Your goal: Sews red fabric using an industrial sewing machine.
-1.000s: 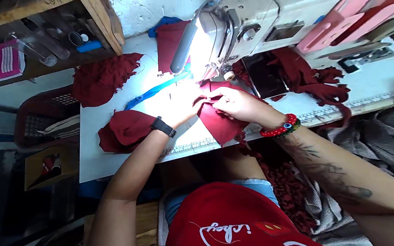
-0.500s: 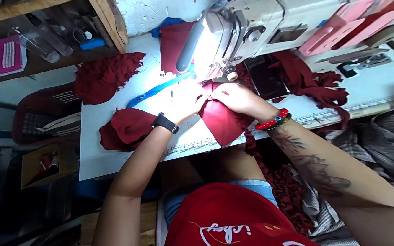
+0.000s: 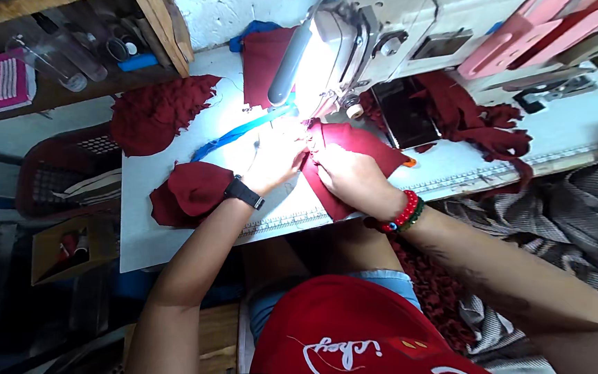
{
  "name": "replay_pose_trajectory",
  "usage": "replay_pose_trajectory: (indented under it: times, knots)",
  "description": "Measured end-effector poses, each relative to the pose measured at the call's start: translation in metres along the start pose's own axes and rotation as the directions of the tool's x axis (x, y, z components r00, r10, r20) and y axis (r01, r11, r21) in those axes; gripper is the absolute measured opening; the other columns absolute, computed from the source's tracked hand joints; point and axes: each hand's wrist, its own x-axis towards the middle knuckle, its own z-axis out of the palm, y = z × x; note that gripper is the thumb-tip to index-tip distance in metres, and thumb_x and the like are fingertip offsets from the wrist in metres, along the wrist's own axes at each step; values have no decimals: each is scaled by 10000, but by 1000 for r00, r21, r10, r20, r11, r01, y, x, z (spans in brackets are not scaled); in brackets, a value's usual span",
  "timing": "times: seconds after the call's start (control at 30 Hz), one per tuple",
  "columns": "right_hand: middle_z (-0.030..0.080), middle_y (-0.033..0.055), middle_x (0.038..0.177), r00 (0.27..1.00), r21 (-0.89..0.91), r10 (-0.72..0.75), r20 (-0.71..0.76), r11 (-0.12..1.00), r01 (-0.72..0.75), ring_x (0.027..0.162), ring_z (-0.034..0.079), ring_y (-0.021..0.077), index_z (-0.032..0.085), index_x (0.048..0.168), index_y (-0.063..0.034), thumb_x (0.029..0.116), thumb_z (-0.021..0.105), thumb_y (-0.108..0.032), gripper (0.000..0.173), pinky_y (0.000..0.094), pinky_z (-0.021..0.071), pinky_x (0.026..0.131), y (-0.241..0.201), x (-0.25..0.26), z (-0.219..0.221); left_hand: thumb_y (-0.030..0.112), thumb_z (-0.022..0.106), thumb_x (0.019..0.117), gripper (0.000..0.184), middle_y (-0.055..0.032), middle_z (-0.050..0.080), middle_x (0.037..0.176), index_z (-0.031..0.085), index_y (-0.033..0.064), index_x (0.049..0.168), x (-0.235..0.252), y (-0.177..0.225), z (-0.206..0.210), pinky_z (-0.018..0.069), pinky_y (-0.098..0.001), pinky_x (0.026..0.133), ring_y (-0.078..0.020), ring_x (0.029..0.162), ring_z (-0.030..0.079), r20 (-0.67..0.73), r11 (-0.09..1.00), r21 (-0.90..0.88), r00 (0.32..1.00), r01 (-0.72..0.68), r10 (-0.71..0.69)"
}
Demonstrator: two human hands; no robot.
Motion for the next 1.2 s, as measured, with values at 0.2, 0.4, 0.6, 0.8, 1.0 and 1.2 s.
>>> replay_pose_trajectory:
  times: [0.2, 0.4, 0.6, 0.8, 1.0, 1.2]
  knots:
    - [665, 193, 1034, 994, 252, 5, 106, 967, -32, 921, 677, 341, 736, 1080, 19, 994, 591, -32, 176, 515, 571, 785, 8, -8, -21, 174, 520, 1003, 321, -120, 677, 1313, 717, 101, 1246, -4, 9, 11, 420, -515, 1101, -285, 1302, 584, 82, 999, -35, 997, -9, 12]
    - [707, 44, 829, 896, 696, 209, 391, 571, -437, 646, 666, 71, 683, 1209, -27, 1069, 523, -113, 229, 234, 585, 631, 39, 10, -37, 266, 583, 1015, 237, -70, 740, 1119, 776, 149, 1087, 6, 15, 8, 486, -528, 984, -266, 1133, 668, 9, 998, -21, 998, 64, -64]
    - [591, -6, 676, 874, 651, 254, 414, 589, -479, 512, 525, 52, 717, 950, -86, 1067, 570, -291, 279, 213, 457, 480, 46, 20, -30, 192, 608, 998, 203, -102, 742, 1078, 785, 95, 1021, 6, 11, 7, 490, -486, 973, -255, 1096, 676, -66, 988, -145, 996, 53, -63]
    - [610, 3, 663, 847, 645, 322, 422, 551, -530, 494, 553, 55, 701, 914, -69, 1068, 570, -295, 303, 212, 481, 467, 43, 26, -23, 195, 591, 1013, 225, -96, 738, 1156, 789, 99, 1058, 3, 12, 6, 489, -475, 994, -240, 1129, 671, -28, 973, -191, 990, 127, -135]
    - [685, 48, 803, 833, 641, 266, 486, 539, -546, 580, 613, 96, 719, 1128, -55, 953, 724, -99, 181, 240, 525, 512, 42, 29, -27, 207, 591, 1019, 231, -76, 748, 1148, 789, 118, 1097, 1, 11, 9, 480, -481, 1024, -222, 1147, 669, -37, 961, -237, 987, 142, -155]
    - [676, 95, 819, 910, 475, 248, 332, 790, -388, 735, 617, 198, 749, 962, -39, 940, 759, -227, 189, 424, 513, 697, 36, 25, -32, 204, 594, 1015, 225, -80, 739, 1192, 797, 123, 1067, 0, 7, 14, 460, -493, 1056, -231, 1199, 647, -78, 964, -238, 988, 114, -136]
